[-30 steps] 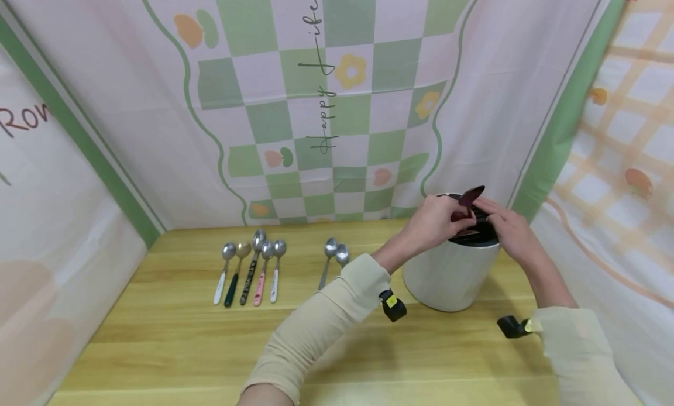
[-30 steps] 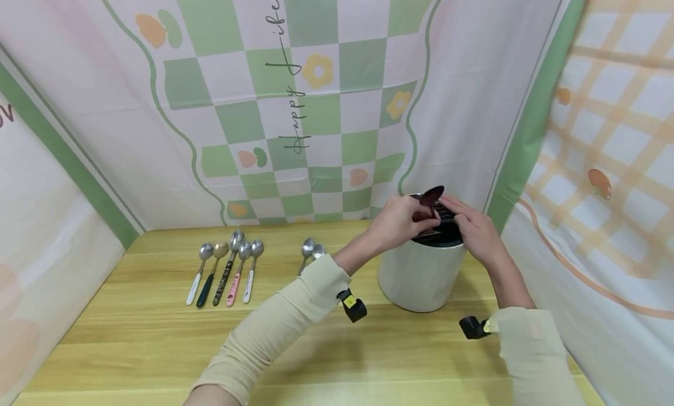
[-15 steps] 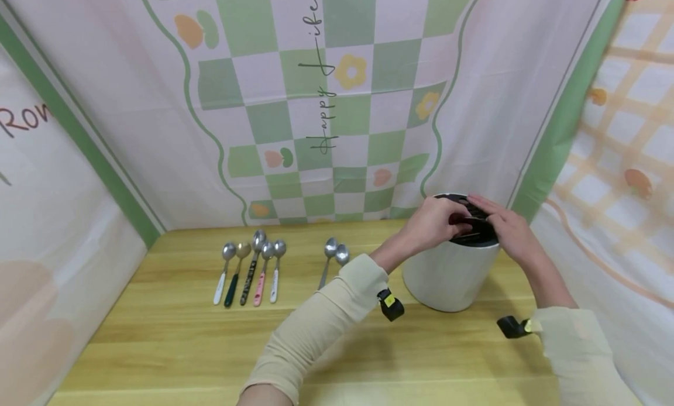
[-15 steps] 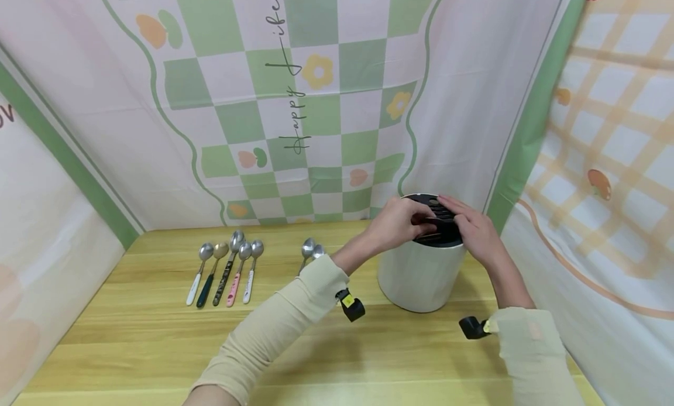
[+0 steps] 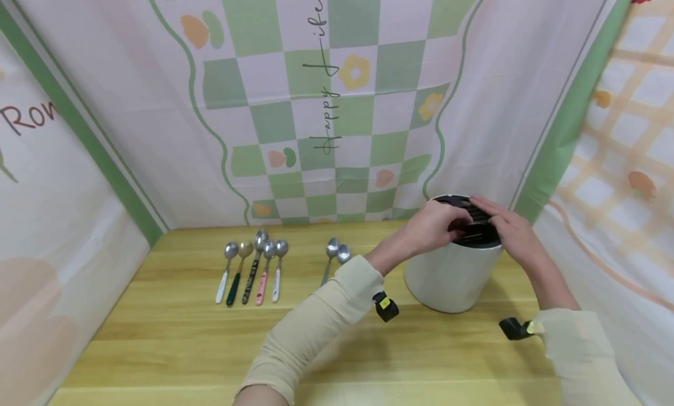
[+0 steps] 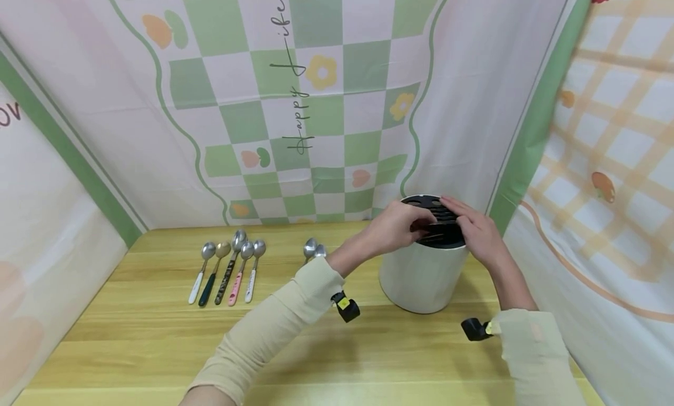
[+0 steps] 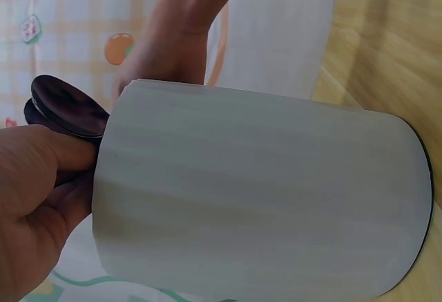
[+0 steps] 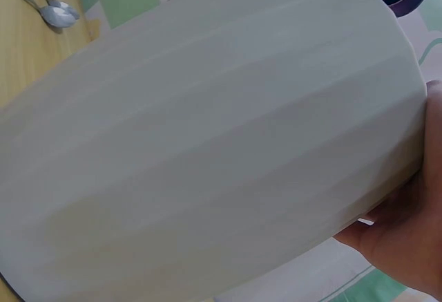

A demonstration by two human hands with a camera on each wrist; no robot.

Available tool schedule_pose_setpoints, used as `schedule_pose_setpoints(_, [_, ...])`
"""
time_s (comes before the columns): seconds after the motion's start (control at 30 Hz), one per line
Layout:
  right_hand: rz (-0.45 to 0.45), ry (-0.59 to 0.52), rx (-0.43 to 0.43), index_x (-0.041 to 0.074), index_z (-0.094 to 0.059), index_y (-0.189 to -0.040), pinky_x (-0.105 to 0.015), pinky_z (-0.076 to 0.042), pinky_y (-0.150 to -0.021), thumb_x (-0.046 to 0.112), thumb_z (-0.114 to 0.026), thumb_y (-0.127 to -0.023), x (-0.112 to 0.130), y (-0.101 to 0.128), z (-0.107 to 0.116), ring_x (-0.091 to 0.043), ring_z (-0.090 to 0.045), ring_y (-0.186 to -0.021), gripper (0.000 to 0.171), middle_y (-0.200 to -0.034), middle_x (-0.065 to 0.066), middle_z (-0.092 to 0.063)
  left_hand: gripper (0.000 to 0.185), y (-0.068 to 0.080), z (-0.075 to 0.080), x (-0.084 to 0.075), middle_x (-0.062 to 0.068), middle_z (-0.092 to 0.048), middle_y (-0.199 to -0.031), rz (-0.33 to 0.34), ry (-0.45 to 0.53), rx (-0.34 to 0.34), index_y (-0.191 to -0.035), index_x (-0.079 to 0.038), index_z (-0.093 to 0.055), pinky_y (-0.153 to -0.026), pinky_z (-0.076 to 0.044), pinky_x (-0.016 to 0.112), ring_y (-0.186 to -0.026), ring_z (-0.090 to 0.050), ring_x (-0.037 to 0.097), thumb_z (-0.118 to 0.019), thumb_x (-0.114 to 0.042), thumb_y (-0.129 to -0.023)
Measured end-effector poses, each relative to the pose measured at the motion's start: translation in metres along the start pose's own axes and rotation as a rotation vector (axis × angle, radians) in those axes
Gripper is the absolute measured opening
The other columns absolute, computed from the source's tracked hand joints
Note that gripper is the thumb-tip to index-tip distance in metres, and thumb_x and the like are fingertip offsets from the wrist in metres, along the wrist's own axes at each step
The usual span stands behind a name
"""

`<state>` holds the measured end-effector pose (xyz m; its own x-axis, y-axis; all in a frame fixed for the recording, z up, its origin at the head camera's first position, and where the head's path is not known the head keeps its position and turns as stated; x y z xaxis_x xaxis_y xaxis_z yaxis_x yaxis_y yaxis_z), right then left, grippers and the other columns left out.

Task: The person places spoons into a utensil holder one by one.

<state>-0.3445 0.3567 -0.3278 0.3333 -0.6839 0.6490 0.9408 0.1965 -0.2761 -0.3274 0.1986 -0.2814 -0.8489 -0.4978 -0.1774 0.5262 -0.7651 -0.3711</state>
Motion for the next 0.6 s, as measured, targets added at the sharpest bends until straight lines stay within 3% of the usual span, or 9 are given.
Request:
schedule_pose_setpoints(0.1, [0.009, 0.012, -0.003, 0.016, -0.041, -0.152, -0.030, -0.016, -0.121, 0.019, -0.021, -0.107, -0.001, 0.000, 0.000, -0.022, -0.021, -0.149, 0.049, -0.155, 0.021, -0.029, 0.019, 0.004, 0.002, -0.002, -0.006, -0.073, -0.112, -0.026, 0.002, -0.006, -0.114, -0.015, -0.073, -0.098, -0.044, 0.011, -0.109, -0.064, 0.005, -0.065, -0.014, -0.097])
schedule_pose_setpoints(0.3, [0.033, 0.020, -0.022, 0.015, -0.044, -0.150, -0.014, -0.016, -0.115, 0.018, -0.023, -0.107, 0.002, 0.000, 0.001, -0.014, -0.024, -0.147, 0.048, -0.139, 0.044, -0.028, 0.020, 0.019, 0.012, 0.004, -0.002, -0.074, -0.112, -0.003, 0.086, -0.054, -0.115, -0.010, -0.071, -0.089, -0.046, 0.006, -0.103, -0.068, 0.005, -0.065, -0.010, -0.096])
schedule_pose_setpoints(0.37, [0.036, 0.014, -0.029, 0.015, -0.045, -0.150, -0.013, -0.016, -0.115, 0.018, -0.024, -0.107, 0.003, 0.000, 0.001, -0.012, -0.024, -0.146, 0.048, -0.133, 0.048, -0.028, 0.019, 0.025, 0.018, 0.009, 0.001, -0.074, -0.111, 0.020, 0.122, -0.086, -0.114, -0.008, -0.071, -0.087, -0.047, 0.005, -0.101, -0.069, 0.006, -0.065, -0.009, -0.096])
schedule_pose_setpoints(0.6, [0.041, -0.008, -0.033, 0.013, -0.044, -0.150, -0.018, -0.013, -0.120, 0.018, -0.024, -0.107, 0.002, 0.001, 0.001, -0.007, -0.023, -0.147, 0.048, -0.139, 0.043, -0.029, 0.016, 0.056, 0.037, 0.029, 0.007, -0.075, -0.104, 0.101, 0.222, -0.202, -0.109, -0.002, -0.071, -0.079, -0.050, 0.004, -0.094, -0.072, 0.010, -0.064, -0.005, -0.095])
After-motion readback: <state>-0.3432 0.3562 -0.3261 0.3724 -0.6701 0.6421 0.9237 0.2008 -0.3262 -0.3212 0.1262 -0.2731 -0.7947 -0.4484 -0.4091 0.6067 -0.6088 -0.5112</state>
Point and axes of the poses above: each hand's wrist, its own y-axis away from the middle knuckle, its own z-axis out of the back of the hand, x = y × z, the point moved 7 cm from there along -y, towards the middle knuckle
